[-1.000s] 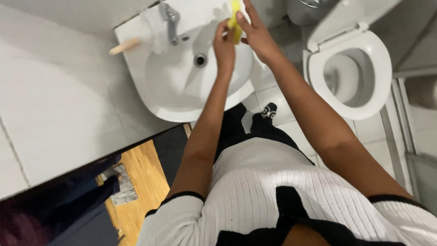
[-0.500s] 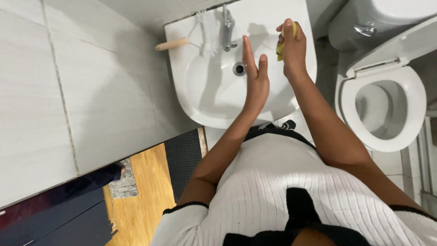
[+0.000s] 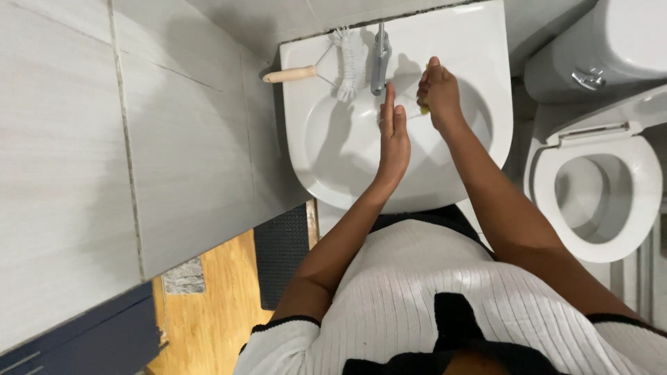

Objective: The person cleans a white bathroom sink using a yellow sponge and a toilet brush. They scrub the sink basin, faucet, and surrounding surfaces, then rinse the brush under running water and wipe the sink again.

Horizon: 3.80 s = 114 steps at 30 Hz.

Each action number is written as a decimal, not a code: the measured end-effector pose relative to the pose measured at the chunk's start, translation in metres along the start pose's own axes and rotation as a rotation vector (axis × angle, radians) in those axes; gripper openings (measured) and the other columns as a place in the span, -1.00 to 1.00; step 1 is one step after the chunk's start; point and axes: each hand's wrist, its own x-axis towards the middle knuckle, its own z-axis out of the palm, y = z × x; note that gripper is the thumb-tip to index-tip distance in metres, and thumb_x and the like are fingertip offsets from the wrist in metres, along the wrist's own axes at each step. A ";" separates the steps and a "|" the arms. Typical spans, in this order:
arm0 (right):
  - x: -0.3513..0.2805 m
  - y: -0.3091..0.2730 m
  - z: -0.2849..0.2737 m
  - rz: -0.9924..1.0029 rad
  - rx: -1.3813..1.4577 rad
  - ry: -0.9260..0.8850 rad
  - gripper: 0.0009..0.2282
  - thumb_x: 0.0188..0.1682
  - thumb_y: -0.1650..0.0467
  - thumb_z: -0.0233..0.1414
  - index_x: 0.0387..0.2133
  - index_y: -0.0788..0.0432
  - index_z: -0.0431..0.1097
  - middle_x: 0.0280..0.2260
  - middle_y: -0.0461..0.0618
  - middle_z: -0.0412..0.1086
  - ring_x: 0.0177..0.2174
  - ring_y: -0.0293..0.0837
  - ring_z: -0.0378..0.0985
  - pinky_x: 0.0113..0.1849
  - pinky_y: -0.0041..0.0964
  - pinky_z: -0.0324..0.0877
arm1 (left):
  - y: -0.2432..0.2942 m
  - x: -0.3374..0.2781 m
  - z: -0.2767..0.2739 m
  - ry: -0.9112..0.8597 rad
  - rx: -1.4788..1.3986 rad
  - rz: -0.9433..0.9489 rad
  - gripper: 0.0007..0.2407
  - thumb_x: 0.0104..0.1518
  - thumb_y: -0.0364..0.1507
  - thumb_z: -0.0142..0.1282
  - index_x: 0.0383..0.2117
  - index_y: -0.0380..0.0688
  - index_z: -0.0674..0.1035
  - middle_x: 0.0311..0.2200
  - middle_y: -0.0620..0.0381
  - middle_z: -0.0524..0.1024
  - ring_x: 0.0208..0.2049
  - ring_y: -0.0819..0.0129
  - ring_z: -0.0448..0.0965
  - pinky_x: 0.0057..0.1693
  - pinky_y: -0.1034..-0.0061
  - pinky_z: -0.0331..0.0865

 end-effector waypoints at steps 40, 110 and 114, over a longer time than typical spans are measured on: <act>0.089 0.025 -0.061 -0.818 -1.471 -0.303 -0.20 -0.15 0.87 -0.24 0.45 0.21 -0.06 0.43 0.15 -0.18 0.38 0.23 -0.23 0.31 0.21 -0.21 | -0.048 -0.002 -0.021 0.252 0.040 -0.184 -0.60 0.40 -0.20 -0.37 0.38 0.31 0.23 0.45 0.38 0.13 0.57 0.17 -0.32 0.49 0.18 -0.28; 0.098 -0.015 -0.092 -0.797 -1.543 -0.144 -0.47 0.14 0.72 -0.28 0.43 0.36 -0.02 0.40 0.24 -0.13 0.33 0.31 -0.20 0.27 0.24 -0.13 | -0.097 0.167 -0.193 0.303 1.415 0.290 -0.37 0.23 -0.78 0.01 0.42 0.07 0.21 0.43 0.08 0.08 0.46 -0.03 -0.25 0.52 0.04 -0.16; 0.060 -0.012 -0.101 -1.040 -1.319 -0.302 -0.49 0.06 0.77 -0.18 0.31 0.38 0.23 0.34 0.30 0.13 0.30 0.34 0.03 0.23 0.22 0.02 | -0.112 0.172 -0.208 0.338 1.365 0.586 -0.74 0.17 -0.70 0.13 -0.03 -0.16 0.55 0.00 -0.06 0.42 0.29 -0.12 0.19 0.41 -0.04 0.04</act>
